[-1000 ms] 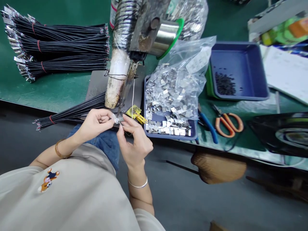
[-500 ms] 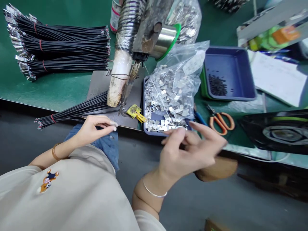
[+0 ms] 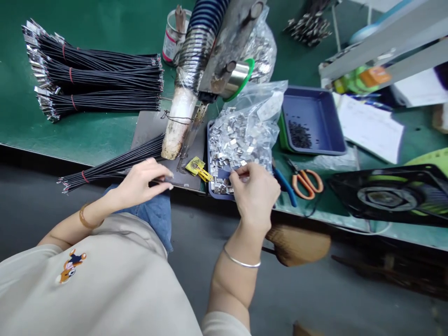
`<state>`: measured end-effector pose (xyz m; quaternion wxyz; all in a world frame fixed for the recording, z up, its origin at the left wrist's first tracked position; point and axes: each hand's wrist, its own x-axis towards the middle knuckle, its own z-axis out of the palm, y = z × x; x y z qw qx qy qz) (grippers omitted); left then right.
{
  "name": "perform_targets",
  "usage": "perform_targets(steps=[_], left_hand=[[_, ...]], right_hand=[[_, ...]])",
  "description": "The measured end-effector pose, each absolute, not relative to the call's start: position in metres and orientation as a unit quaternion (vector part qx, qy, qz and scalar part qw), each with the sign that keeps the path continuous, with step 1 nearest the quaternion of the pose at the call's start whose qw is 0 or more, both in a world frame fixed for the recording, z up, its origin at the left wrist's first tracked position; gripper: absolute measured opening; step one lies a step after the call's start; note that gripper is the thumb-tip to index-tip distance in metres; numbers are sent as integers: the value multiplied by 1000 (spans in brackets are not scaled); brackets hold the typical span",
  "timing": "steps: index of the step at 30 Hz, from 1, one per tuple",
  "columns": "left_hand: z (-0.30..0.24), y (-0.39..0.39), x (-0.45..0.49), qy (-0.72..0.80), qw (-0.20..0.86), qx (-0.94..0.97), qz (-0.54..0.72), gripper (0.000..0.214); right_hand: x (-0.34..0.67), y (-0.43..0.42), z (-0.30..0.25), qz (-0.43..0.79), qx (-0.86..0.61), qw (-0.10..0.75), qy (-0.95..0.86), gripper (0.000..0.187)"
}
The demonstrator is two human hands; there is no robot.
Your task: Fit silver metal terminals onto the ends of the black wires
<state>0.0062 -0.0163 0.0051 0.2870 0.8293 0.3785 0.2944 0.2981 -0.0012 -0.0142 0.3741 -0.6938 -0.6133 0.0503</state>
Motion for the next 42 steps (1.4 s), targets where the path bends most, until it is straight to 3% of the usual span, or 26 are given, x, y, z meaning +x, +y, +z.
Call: perform_targets(steps=[4,10,13,21,32,38,42], left_hand=[[6,-31,14,292,404,808,314,14],[3,-36,22,402,601,567,395,14],[3,-30,20,373,680,478,413,17],[4,-28,23,376,688,465,411,19],[3,-29,22,386,636,533,403,21],[10,-27,19,371,690,500,369,34],[14,-23,17,380,720,465,349,35]], right_hand=[[258,-28,10,11,-680,468,-564,16],[193,-63,24,198,-606,560,-529,20],[179,-65,14,201,-579,569,-548,14],[174,-57,1,292,-557,541,-559,4],[176,-58,3,311,-557,533,-556,8],[167,-66,-1,176,-573,532,-598,5],[166,-69,-7,91,-556,581,-587,10]])
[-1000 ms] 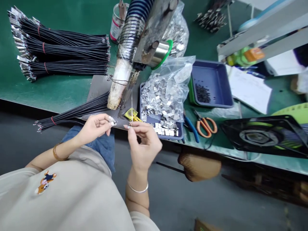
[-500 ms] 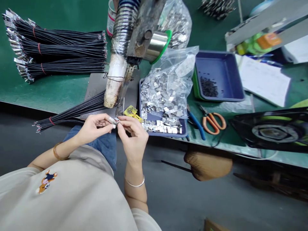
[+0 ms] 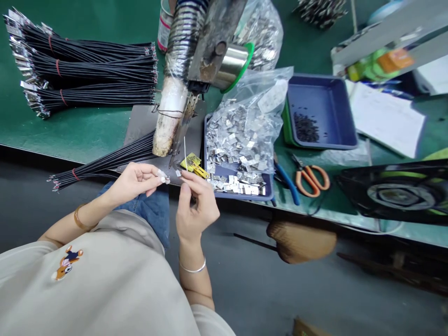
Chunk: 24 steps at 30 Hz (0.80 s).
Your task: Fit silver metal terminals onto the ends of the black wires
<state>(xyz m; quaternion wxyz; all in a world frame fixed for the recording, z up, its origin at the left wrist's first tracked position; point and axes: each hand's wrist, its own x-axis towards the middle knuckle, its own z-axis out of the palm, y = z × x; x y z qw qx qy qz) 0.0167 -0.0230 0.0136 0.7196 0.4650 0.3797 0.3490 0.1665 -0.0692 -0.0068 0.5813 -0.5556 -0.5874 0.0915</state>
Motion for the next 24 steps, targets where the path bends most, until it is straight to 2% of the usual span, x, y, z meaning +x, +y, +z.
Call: perform_targets(steps=[4,8,12,18,24], left_hand=[[16,-21,18,390,716,448,368,30],[15,-21,20,395,703,463,370,24],[14,-20,21,417,680,463,387,28],[13,-18,22,406,665,471,413,27],[9,-17,26,404,652,476,430,21]], right_hand=[[165,-70,-8,7,-503,573,-647,15],[162,-68,-9,70,-525,596,-603,9],[164,-66,-11,105,-528,598,-594,7],[170,-63,-13,-5,-506,531,-679,15],[171,-60,-16,-29,-494,533,-687,20]])
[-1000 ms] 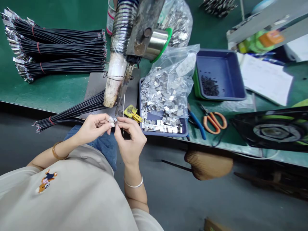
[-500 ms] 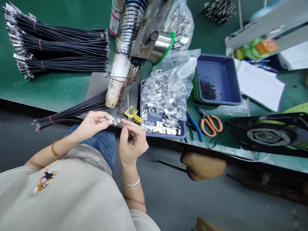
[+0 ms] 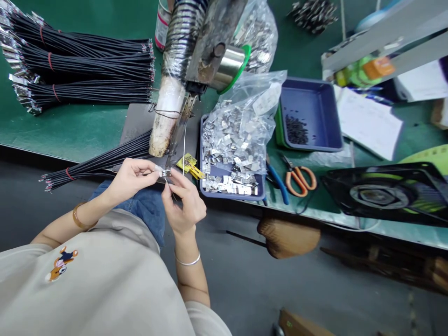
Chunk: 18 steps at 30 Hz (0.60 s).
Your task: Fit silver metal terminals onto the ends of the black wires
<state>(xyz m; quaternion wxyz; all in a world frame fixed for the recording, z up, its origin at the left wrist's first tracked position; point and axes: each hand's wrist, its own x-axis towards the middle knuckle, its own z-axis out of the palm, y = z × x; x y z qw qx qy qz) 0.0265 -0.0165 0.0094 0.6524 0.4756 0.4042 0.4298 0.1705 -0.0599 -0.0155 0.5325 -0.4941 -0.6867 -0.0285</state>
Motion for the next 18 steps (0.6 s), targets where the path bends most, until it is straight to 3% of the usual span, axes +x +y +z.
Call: perform_targets(steps=[7,18], left_hand=[[4,-16,31,445,598,495,446,20],[11,-17,34,451,596,490,449,22]], right_hand=[[168,-55,-9,-7,-533,512,-674,14],[162,-54,-1,5,-537,521,-663,12]])
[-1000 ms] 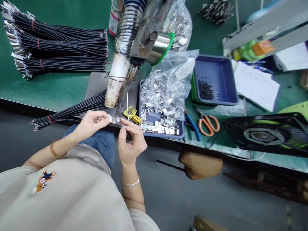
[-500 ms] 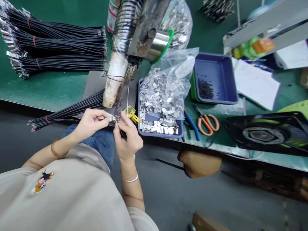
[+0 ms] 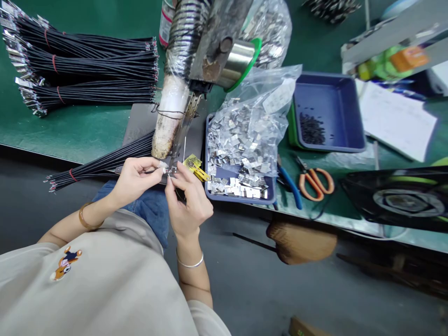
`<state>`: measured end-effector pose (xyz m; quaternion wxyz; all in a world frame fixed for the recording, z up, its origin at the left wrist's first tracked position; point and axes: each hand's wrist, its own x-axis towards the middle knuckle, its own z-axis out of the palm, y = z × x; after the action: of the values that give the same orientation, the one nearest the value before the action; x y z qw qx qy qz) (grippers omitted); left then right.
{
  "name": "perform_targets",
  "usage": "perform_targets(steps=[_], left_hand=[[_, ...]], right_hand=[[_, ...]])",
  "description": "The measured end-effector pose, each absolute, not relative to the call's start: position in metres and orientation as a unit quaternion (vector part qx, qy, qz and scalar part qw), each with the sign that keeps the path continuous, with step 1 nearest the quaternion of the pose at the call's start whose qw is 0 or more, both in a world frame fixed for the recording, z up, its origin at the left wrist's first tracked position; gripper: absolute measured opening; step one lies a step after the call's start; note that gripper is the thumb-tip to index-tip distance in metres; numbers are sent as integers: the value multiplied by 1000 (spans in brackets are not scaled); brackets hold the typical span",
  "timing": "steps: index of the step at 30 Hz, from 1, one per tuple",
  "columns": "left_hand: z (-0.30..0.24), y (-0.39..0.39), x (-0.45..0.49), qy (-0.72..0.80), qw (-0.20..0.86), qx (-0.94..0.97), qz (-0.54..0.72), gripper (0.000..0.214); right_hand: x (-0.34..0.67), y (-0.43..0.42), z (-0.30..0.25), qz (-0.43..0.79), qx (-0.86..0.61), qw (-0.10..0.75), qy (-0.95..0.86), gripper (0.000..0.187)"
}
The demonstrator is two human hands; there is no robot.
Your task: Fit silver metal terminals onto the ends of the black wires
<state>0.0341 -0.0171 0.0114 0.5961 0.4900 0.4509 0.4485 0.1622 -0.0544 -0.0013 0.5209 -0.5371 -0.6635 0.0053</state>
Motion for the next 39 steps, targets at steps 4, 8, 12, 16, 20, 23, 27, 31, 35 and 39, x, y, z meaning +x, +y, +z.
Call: perform_targets(steps=[4,8,12,16,20,23,27,31,35,39], left_hand=[[11,-18,32,468,567,529,425,20],[12,-17,32,467,560,526,438,22],[14,-16,30,464,564,538,422,23],[13,-17,28,477,561,560,380,24],[11,-19,29,486,554,563,375,23],[11,-20,30,494,546,561,378,22],[11,-20,29,488,548,560,383,22],[12,-18,29,483,545,562,392,23],[14,-18,31,480,544,559,403,23],[13,-18,31,482,536,568,397,23]], right_hand=[[163,-56,-6,24,-564,528,-634,10],[161,-53,-1,3,-561,522,-642,9],[161,-54,0,-12,-545,523,-656,11],[167,-61,-4,28,-560,550,-619,7],[175,-65,5,27,-524,691,-498,7],[178,-67,11,96,-528,687,-489,10],[177,-67,4,83,-595,565,-565,4],[173,-60,-2,-6,-553,508,-660,8],[169,-53,3,-32,-550,494,-673,10],[169,-53,5,-33,-541,488,-684,11]])
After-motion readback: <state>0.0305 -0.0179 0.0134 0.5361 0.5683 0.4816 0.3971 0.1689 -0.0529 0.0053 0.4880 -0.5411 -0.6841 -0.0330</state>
